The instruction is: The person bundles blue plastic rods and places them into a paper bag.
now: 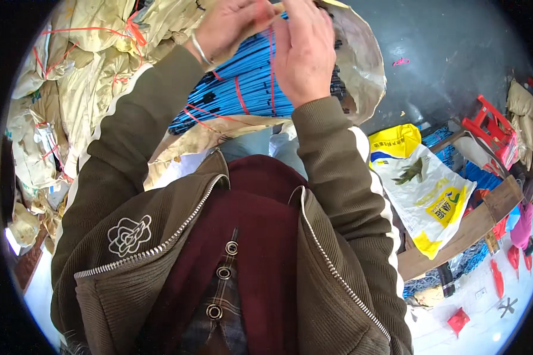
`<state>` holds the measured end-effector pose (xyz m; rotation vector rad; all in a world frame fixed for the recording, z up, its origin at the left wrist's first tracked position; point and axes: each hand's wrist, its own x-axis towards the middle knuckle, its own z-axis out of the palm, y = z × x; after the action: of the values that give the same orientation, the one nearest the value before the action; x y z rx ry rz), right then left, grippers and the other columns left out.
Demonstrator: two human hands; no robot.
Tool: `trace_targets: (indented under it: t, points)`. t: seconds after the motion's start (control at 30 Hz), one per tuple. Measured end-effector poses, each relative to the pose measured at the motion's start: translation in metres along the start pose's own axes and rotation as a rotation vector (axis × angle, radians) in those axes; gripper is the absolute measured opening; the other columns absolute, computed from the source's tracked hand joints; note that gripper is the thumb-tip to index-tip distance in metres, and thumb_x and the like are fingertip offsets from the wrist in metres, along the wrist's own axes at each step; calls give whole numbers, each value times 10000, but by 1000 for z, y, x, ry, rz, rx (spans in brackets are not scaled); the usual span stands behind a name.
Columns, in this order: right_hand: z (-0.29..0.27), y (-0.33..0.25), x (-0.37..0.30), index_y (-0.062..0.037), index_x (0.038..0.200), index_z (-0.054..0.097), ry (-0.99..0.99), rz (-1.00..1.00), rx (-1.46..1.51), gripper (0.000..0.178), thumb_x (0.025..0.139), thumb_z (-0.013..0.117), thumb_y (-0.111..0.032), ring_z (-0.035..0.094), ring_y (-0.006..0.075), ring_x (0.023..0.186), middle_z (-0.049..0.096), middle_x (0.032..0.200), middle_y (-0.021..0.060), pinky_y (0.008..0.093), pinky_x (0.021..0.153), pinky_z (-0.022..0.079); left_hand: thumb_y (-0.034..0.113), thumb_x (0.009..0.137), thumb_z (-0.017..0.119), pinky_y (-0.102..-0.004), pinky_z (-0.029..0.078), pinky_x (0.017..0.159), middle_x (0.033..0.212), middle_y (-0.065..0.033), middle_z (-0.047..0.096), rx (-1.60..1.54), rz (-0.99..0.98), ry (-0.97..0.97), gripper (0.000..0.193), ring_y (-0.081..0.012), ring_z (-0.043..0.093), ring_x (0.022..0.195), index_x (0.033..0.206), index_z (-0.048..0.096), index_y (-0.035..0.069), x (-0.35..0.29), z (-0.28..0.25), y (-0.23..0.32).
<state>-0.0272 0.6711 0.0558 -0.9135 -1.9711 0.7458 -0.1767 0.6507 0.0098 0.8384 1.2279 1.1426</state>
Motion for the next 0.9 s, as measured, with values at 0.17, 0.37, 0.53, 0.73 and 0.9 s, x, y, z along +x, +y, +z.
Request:
trace_targets:
  t: [0.17,0.37,0.53,0.73,0.9]
  points:
    - [30,64,-48,-7,1227,395,223,-152,-8,405,828,413,-69,368,331,1194,449,1224,182,473,990,235,150,913,431,-201,405,737,819,-23,556,-323,162,-207,205,-80,508,777,796,541,22,7,5,0]
    - [34,111,-37,15,1163,430,-116,8,-311,370,809,405,-91,390,377,1140,474,1154,207,496,988,238,139,854,526,-237,389,581,705,-2,512,173,11,-78,140,-81,459,640,836,544,2,-33,24,-17]
    - [48,104,-1,29,1059,467,33,-87,-288,317,768,438,-92,413,411,1059,495,1069,224,510,962,267,142,841,529,-255,372,544,632,-38,483,510,147,-38,149,-109,422,574,798,531,0,-56,39,-26]
    - [-26,32,-68,-75,1121,505,69,-242,-172,393,738,589,-99,444,300,1129,523,1155,90,463,1011,197,139,842,522,-250,364,536,614,-43,462,455,50,30,145,-101,408,571,804,528,-1,-48,5,17]
    - [10,57,-91,-84,1079,530,40,-205,-256,346,745,582,-156,443,287,1132,528,1150,83,468,1026,153,128,823,536,-256,363,536,604,-77,438,592,87,-19,140,-126,413,565,767,518,1,-51,18,14]
